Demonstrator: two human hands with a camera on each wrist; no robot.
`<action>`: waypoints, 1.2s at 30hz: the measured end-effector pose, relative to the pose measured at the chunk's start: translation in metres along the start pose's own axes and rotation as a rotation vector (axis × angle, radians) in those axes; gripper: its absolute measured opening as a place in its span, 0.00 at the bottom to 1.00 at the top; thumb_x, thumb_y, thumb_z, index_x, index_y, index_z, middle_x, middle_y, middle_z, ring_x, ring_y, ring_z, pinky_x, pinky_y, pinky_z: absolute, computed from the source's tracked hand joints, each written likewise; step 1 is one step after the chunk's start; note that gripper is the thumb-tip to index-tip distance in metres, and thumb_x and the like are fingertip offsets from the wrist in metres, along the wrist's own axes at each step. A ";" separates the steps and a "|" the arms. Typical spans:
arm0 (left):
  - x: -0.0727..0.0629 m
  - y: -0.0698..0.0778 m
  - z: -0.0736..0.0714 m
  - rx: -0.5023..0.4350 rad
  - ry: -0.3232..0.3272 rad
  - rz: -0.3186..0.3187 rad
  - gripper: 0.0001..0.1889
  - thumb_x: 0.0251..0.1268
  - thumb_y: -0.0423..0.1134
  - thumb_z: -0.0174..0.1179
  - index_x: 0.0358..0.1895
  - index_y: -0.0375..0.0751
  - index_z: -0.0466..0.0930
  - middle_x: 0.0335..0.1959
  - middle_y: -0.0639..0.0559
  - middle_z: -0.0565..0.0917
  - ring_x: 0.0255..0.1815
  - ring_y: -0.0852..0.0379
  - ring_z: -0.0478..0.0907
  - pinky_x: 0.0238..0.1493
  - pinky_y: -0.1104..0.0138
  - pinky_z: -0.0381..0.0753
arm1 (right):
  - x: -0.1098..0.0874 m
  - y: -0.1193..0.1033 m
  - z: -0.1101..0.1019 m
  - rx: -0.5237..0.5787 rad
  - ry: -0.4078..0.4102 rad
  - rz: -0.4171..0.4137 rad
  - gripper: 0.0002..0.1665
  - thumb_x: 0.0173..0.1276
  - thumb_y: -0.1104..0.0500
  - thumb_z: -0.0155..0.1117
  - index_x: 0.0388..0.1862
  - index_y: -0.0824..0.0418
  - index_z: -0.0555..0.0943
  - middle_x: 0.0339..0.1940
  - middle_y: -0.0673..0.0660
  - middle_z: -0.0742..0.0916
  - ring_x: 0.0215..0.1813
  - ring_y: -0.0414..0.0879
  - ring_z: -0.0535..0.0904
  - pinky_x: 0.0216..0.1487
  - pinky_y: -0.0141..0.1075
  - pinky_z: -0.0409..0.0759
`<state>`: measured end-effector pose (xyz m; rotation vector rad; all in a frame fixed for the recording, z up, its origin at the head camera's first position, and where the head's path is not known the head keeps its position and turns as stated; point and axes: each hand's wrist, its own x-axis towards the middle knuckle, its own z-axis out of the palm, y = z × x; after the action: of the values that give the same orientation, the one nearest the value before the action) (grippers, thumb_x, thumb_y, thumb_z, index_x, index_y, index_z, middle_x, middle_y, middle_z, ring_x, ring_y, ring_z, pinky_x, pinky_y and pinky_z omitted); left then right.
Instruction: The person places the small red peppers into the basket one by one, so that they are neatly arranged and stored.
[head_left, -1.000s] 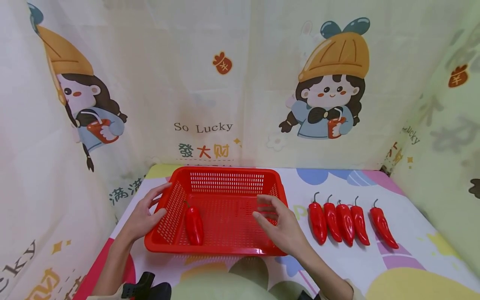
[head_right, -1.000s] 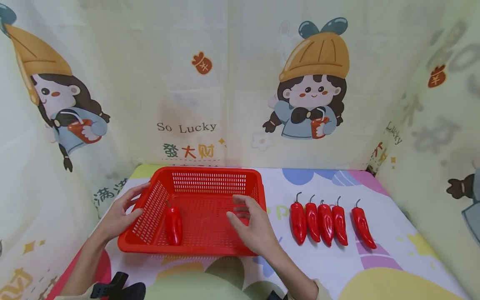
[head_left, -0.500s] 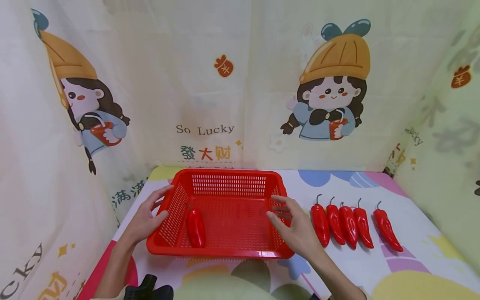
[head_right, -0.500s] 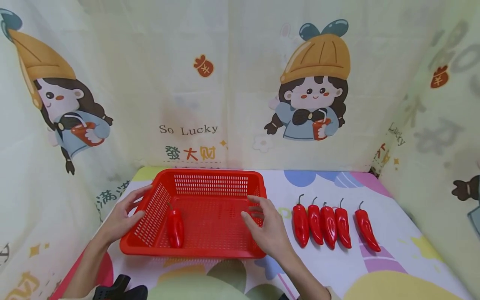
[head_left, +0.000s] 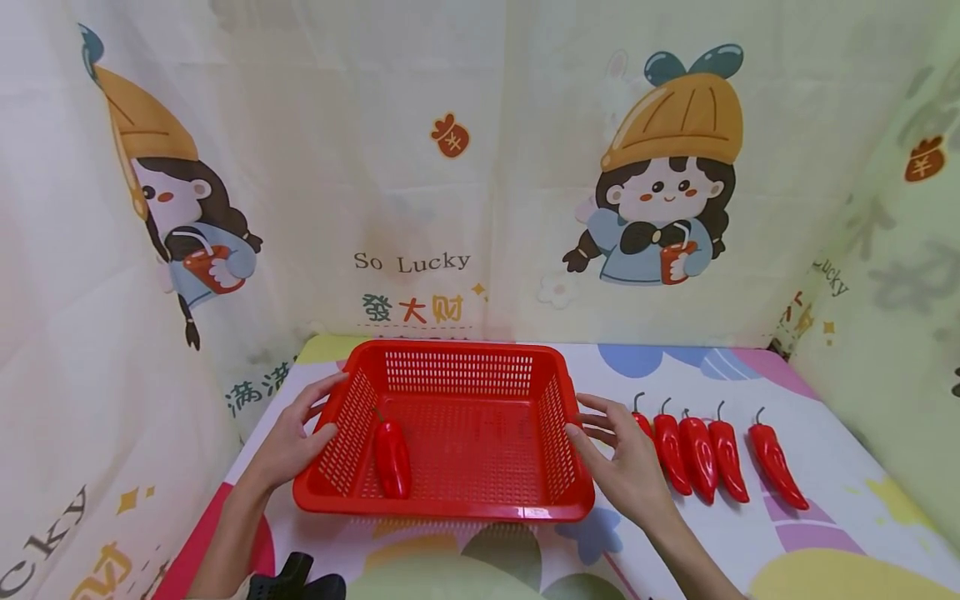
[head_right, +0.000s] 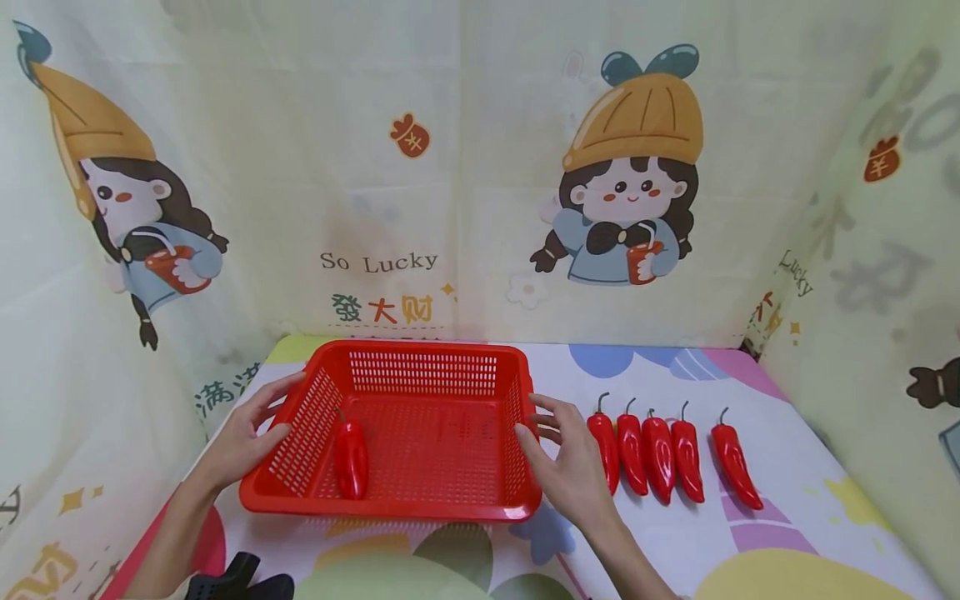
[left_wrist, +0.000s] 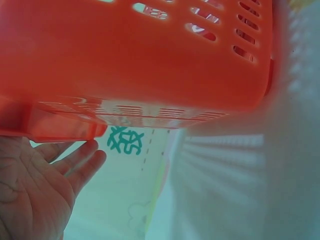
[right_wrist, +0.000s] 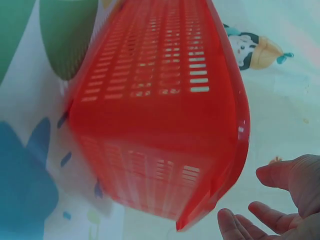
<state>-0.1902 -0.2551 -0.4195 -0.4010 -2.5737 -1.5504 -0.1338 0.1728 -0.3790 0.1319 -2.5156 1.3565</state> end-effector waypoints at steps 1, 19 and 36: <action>0.000 0.000 0.000 -0.006 -0.003 0.000 0.41 0.62 0.26 0.65 0.78 0.48 0.62 0.77 0.40 0.63 0.71 0.33 0.65 0.42 0.57 0.90 | 0.000 0.002 -0.001 0.001 0.004 0.007 0.33 0.67 0.57 0.73 0.70 0.57 0.74 0.66 0.61 0.81 0.60 0.58 0.83 0.57 0.52 0.84; 0.000 0.000 0.002 0.011 0.008 -0.018 0.41 0.63 0.27 0.65 0.79 0.50 0.61 0.77 0.40 0.63 0.71 0.32 0.65 0.42 0.56 0.90 | 0.004 0.039 -0.007 -0.074 0.012 0.010 0.31 0.69 0.58 0.70 0.69 0.63 0.74 0.65 0.65 0.80 0.60 0.63 0.83 0.56 0.53 0.83; 0.000 -0.003 0.000 -0.008 -0.006 0.037 0.39 0.64 0.23 0.60 0.78 0.46 0.62 0.77 0.38 0.62 0.71 0.31 0.64 0.42 0.58 0.90 | 0.011 0.067 -0.024 -0.184 0.006 0.119 0.33 0.71 0.57 0.68 0.72 0.64 0.70 0.63 0.70 0.80 0.61 0.66 0.80 0.55 0.55 0.84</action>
<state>-0.1908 -0.2560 -0.4219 -0.4524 -2.5506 -1.5496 -0.1537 0.2310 -0.4174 -0.0608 -2.6644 1.1568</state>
